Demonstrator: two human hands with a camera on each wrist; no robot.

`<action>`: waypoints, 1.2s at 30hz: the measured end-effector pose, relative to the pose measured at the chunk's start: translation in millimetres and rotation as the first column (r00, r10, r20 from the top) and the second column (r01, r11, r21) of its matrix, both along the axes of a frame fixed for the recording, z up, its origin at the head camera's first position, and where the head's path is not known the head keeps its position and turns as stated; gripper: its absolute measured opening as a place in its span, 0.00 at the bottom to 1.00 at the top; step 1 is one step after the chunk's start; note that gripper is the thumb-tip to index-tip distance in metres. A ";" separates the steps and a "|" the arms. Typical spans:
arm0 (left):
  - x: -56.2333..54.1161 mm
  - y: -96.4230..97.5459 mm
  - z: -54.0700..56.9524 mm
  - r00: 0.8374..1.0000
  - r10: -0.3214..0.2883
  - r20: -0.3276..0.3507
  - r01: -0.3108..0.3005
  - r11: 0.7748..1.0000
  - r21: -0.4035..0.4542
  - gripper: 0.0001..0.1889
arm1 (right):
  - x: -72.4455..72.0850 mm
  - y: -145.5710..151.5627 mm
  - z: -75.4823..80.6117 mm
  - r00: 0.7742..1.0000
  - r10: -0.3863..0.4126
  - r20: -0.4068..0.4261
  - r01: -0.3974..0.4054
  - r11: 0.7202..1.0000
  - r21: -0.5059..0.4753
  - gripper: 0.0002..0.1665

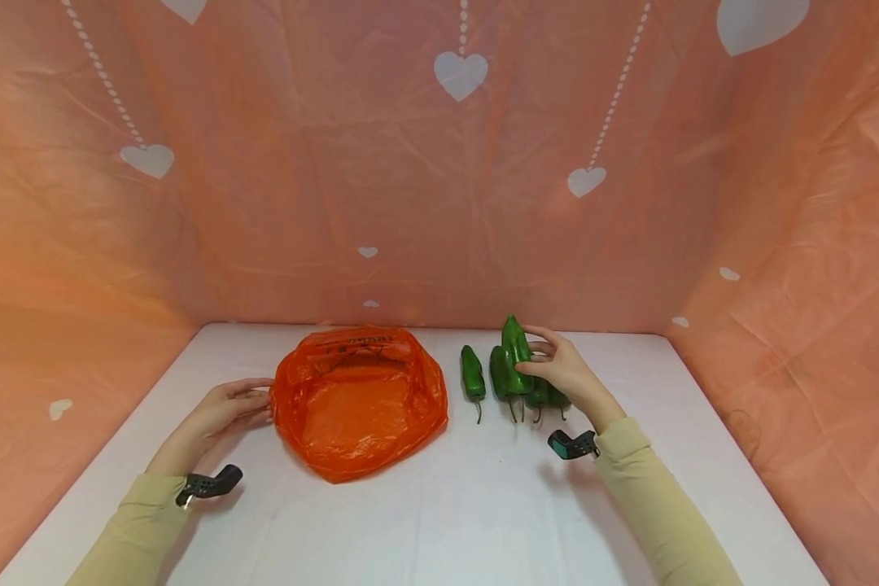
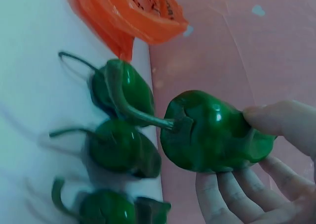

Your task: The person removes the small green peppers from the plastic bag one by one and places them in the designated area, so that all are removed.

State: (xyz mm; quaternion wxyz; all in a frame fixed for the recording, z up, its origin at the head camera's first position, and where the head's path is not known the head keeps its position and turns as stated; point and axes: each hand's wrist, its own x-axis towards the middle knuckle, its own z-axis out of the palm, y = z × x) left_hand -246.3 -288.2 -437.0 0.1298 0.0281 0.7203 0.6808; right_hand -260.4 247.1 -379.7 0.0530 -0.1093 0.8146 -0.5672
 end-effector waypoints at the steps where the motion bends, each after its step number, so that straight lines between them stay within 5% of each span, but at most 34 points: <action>1: 0.2 0.0 0.2 1.000 -0.004 -0.001 0.004 1.000 -0.002 0.25 | 0.5 2.8 1.0 1.000 -0.005 -0.001 0.005 1.000 0.003 0.45; 21: -3.9 -0.7 0.4 1.000 0.031 0.001 -0.031 0.999 -0.033 0.26 | 2.0 60.9 4.8 0.993 -0.098 0.065 0.100 0.995 -0.024 0.46; 36: -3.9 -0.4 -2.7 1.000 0.021 0.016 -0.021 1.000 0.005 0.26 | -1.8 92.6 -8.9 0.979 -0.150 0.138 0.135 0.985 0.108 0.45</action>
